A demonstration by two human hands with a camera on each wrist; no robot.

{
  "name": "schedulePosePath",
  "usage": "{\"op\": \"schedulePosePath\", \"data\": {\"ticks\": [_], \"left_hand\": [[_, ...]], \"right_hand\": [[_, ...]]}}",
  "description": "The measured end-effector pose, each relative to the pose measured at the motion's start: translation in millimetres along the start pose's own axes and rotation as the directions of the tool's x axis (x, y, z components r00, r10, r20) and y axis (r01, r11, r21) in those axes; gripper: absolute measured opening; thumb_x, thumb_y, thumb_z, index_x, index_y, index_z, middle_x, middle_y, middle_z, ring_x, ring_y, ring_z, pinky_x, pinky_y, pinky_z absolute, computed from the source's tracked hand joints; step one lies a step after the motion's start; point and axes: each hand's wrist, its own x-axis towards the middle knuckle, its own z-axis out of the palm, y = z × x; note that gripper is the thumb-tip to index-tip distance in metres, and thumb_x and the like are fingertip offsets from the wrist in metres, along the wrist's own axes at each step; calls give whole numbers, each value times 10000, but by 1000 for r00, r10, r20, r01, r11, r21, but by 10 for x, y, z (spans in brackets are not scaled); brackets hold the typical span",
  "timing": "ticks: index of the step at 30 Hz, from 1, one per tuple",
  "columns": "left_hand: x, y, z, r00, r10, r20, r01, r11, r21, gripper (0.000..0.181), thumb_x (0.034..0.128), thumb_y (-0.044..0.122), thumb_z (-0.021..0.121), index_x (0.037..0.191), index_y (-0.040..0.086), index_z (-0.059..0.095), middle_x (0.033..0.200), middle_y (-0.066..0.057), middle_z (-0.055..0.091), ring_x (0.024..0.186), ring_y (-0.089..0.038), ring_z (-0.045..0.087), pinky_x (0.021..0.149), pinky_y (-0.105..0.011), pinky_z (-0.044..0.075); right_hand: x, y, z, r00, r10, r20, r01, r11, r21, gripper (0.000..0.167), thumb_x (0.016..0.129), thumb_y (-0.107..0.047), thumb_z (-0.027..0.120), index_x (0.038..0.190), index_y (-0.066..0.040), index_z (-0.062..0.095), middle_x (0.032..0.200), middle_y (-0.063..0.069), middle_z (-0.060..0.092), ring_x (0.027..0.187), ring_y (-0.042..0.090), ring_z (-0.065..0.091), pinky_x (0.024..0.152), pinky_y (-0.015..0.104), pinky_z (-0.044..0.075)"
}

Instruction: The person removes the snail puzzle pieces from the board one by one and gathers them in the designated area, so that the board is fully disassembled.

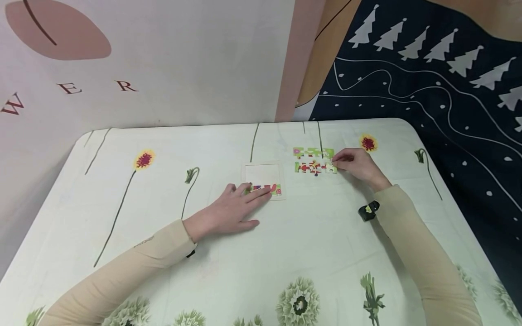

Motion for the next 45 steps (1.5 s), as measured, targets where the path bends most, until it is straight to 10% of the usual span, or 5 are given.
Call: {"op": "schedulePosePath", "data": {"ticks": [21,45], "left_hand": [[-111,-106,-22,1000,7,-9,-8,994,-113,623,964,341,559,1518,170,330,1580,-16,236,1395,-302,246,996,-514,310],[-291,-218,-9,998,38,-49,-44,990,-131,627,948,288,588,1516,190,341,1577,-30,244,1367,-261,304,990,-502,334]], "right_hand": [[-159,-145,83,987,-159,28,156,982,108,287,945,-131,630,1173,44,629,1124,210,628,875,121,568,742,245,428],[-157,-671,703,904,-381,194,361,923,133,190,894,-20,657,1078,0,697,973,82,688,864,194,603,775,286,468]]}}
